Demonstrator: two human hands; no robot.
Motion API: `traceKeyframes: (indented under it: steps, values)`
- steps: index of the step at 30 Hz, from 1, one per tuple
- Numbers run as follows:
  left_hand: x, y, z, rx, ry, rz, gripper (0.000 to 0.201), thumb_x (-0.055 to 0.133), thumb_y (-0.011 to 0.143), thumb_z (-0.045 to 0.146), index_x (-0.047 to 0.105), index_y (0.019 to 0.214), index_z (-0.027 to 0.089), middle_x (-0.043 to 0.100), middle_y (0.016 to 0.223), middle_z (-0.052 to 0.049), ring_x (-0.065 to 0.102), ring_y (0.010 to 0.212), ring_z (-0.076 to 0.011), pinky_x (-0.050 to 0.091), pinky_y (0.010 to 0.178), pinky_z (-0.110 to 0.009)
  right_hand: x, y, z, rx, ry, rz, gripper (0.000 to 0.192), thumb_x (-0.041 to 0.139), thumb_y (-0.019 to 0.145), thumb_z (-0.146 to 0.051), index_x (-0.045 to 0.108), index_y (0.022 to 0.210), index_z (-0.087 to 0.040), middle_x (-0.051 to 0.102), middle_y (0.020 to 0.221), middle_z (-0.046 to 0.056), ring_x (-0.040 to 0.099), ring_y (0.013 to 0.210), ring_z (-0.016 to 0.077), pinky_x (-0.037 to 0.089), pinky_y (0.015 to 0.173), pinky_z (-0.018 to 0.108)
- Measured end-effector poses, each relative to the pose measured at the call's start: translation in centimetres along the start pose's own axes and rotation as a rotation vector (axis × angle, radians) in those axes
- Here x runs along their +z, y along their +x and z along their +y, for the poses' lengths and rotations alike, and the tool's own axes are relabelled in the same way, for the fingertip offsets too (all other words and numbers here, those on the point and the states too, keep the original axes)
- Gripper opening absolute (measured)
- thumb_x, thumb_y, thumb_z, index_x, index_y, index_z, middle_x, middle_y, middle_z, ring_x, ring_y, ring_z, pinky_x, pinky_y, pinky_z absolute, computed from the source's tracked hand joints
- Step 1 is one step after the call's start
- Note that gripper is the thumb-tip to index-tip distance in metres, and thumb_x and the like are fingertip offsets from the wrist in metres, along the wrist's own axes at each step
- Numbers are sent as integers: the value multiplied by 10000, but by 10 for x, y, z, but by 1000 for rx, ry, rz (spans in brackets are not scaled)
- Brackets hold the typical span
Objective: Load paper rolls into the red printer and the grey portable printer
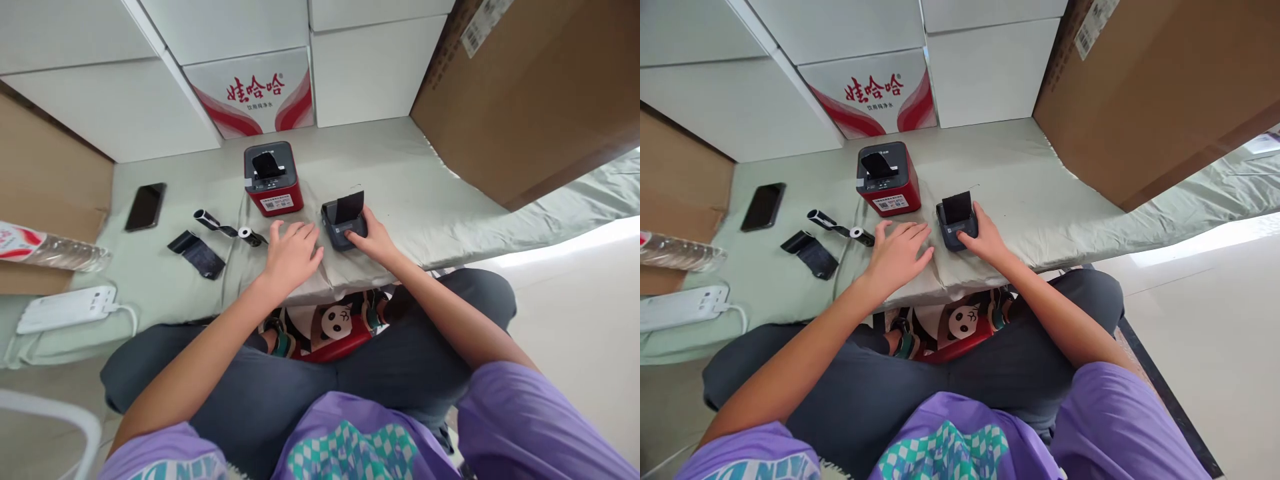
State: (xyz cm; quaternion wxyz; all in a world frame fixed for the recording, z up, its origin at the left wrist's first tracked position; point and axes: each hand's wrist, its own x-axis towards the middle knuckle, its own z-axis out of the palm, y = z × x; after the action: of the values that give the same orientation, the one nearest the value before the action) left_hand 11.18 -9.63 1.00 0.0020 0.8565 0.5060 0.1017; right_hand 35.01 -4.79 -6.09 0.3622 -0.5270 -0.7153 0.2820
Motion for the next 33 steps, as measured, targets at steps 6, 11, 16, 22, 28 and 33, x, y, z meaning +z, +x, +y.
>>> traceKeyframes:
  steps: [6, 11, 16, 22, 28, 33]
  values:
    - [9, 0, 5, 30, 16, -50, 408, 464, 1054, 302, 669, 1394, 208, 642, 1510, -101, 560, 1395, -343, 265, 1225, -666, -2, 12, -22, 12, 116, -5, 664, 710, 699, -381, 571, 1321, -194, 730, 1258, 144, 680, 1160, 380, 540, 1064, 600]
    - [12, 3, 8, 46, 37, -64, 385, 475, 1039, 277, 703, 1333, 175, 601, 1551, -128, 574, 1373, -346, 292, 1220, -663, -2, 19, -15, 3, 181, -74, 682, 721, 696, -355, 540, 1332, -189, 690, 1322, 155, 650, 1231, 371, 517, 1107, 590]
    - [14, 8, 6, 60, 58, -86, 324, 489, 1025, 268, 773, 1151, 176, 614, 1533, -144, 587, 1356, -355, 305, 1217, -666, 9, 11, -4, -66, 127, 54, 710, 712, 733, -385, 521, 1388, -191, 601, 1465, 178, 547, 1388, 394, 432, 1202, 607]
    - [20, 13, 3, 72, 14, -103, 308, 518, 999, 265, 814, 993, 183, 567, 1579, -141, 584, 1373, -360, 332, 1212, -640, 16, 1, 2, -52, 112, 67, 850, 682, 799, -470, 415, 1544, -158, 556, 1554, 199, 504, 1473, 393, 403, 1242, 571]
    - [18, 19, 7, 34, -80, -166, 326, 536, 971, 271, 798, 793, 193, 586, 1561, -144, 651, 1283, -322, 372, 1200, -587, 18, 3, 12, 15, 95, 58, 1125, 713, 763, -550, 198, 1669, -126, 439, 1659, 230, 462, 1521, 418, 376, 1257, 610]
    - [16, 23, 12, 32, -109, -191, 291, 555, 937, 270, 812, 823, 194, 568, 1567, -185, 604, 1363, -323, 432, 1145, -523, 18, 3, 12, -8, 105, 55, 1088, 708, 769, -555, 236, 1664, -155, 447, 1662, 206, 451, 1532, 414, 366, 1263, 613]
